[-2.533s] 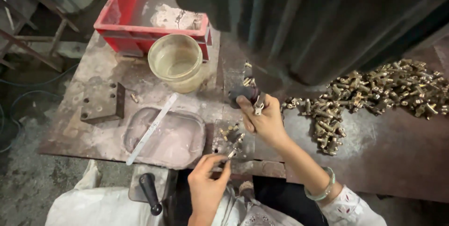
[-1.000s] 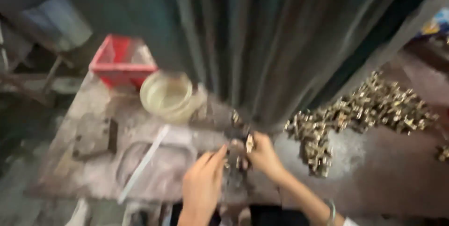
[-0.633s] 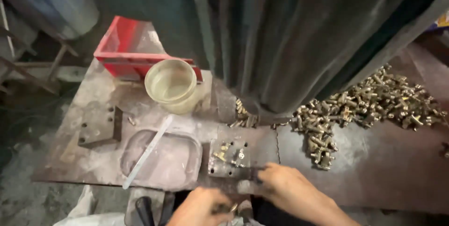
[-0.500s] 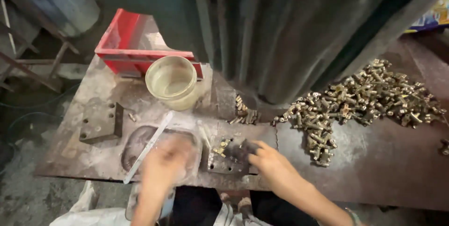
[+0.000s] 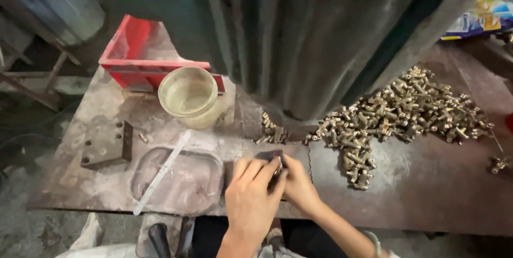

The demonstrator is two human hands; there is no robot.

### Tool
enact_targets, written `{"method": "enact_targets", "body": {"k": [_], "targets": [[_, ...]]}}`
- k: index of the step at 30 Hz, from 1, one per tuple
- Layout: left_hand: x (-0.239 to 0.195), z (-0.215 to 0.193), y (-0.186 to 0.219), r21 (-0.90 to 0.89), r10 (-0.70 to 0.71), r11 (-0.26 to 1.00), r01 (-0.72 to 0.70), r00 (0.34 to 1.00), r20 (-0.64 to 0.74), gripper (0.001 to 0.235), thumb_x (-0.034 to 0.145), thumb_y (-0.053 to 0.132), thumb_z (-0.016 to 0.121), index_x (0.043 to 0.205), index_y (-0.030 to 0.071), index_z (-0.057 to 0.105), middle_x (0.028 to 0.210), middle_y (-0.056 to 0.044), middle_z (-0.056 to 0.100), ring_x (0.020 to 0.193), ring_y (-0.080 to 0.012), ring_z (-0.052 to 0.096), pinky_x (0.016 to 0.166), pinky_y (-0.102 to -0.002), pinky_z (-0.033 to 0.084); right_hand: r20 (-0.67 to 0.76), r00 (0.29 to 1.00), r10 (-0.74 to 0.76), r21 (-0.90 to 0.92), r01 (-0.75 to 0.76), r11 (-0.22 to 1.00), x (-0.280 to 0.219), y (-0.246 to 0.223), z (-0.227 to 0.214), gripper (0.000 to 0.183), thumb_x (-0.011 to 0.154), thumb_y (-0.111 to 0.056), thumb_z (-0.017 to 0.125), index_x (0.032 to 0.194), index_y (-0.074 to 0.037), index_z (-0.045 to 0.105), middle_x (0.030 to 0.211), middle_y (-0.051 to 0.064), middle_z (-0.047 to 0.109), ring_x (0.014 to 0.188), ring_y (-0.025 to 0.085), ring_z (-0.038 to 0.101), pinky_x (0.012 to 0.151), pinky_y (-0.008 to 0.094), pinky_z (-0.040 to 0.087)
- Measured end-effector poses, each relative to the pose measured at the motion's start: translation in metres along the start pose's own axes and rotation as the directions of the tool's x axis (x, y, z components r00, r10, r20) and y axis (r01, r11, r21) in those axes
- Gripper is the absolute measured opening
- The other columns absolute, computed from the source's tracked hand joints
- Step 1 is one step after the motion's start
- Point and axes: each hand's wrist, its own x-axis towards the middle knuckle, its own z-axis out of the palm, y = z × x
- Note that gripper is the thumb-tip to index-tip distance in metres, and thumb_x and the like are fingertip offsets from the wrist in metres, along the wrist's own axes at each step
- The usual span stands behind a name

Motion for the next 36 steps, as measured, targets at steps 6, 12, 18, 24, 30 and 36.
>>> {"method": "enact_targets", "body": {"k": [6,12,18,24,30,36], "targets": [[0.015,-0.043,0.016,0.051,0.073,0.997,-0.061,0.963,-0.259,0.041,0.081,0.020,0.081,0.118,0.005,0.071,0.127,-0.014,0.065,0.126,-0.0395,0.053,0.104,-0.049,0.044,-0.187,0.934,0.303,0.446,-0.194,0.874,0.053,-0.053,0.021,0.026,0.095,-0.018,0.079,0.082,0.001,0.066,0.065,0.000,0.058,0.054,0.007,0.052,0.047,0.025,0.040],[-0.043,0.021,-0.041,0.092,0.100,0.991,-0.095,0.993,-0.055,0.031,0.082,0.016,0.076,0.113,0.013,0.072,0.121,-0.008,0.067,0.124,-0.0347,0.056,0.105,-0.046,0.046,0.139,0.983,0.120,0.369,-0.164,0.915,0.062,-0.022,-0.015,0.037,0.104,-0.019,0.071,0.073,-0.004,0.059,0.057,-0.001,0.056,0.046,0.007,0.050,0.041,0.025,0.034],[-0.054,0.144,-0.039,-0.071,0.432,0.901,-0.428,0.871,0.233,0.040,0.083,0.015,0.068,0.122,0.007,0.068,0.124,-0.015,0.062,0.115,-0.0377,0.057,0.095,-0.048,0.048,-0.422,0.782,0.458,0.675,-0.065,0.734,0.052,-0.032,0.057,0.013,0.092,0.003,0.066,0.082,-0.003,0.060,0.063,0.002,0.062,0.050,0.011,0.056,0.041,0.028,0.042],[0.023,0.173,-0.001,-0.163,0.507,0.862,-0.480,0.822,0.259,0.040,0.082,-0.001,0.065,0.120,0.006,0.068,0.125,-0.015,0.062,0.118,-0.0323,0.060,0.095,-0.042,0.052,-0.069,0.965,0.253,0.614,-0.159,0.773,0.049,-0.022,0.028,0.015,0.092,0.012,0.056,0.084,0.001,0.062,0.063,0.002,0.059,0.052,0.011,0.054,0.044,0.027,0.039],[0.000,0.182,-0.024,-0.557,0.365,0.800,-0.223,0.918,0.156,0.040,0.089,0.003,0.069,0.128,-0.001,0.059,0.131,-0.016,0.061,0.126,-0.0317,0.058,0.103,-0.041,0.050,0.021,0.986,0.163,0.709,-0.130,0.693,0.056,-0.004,0.014,0.014,0.100,0.000,0.063,0.089,-0.006,0.058,0.066,0.002,0.059,0.056,0.010,0.058,0.050,0.025,0.044],[-0.090,0.115,-0.072,-0.532,-0.384,-0.028,0.847,0.482,0.788,0.037,0.091,0.013,0.070,0.127,0.005,0.071,0.110,-0.007,0.075,0.091,-0.0167,0.072,0.077,-0.035,0.060,0.456,0.884,0.109,0.344,-0.287,0.894,0.085,-0.048,-0.038,0.017,0.100,-0.019,0.071,0.095,-0.003,0.068,0.066,0.005,0.066,0.052,0.010,0.060,0.044,0.025,0.045]]}}
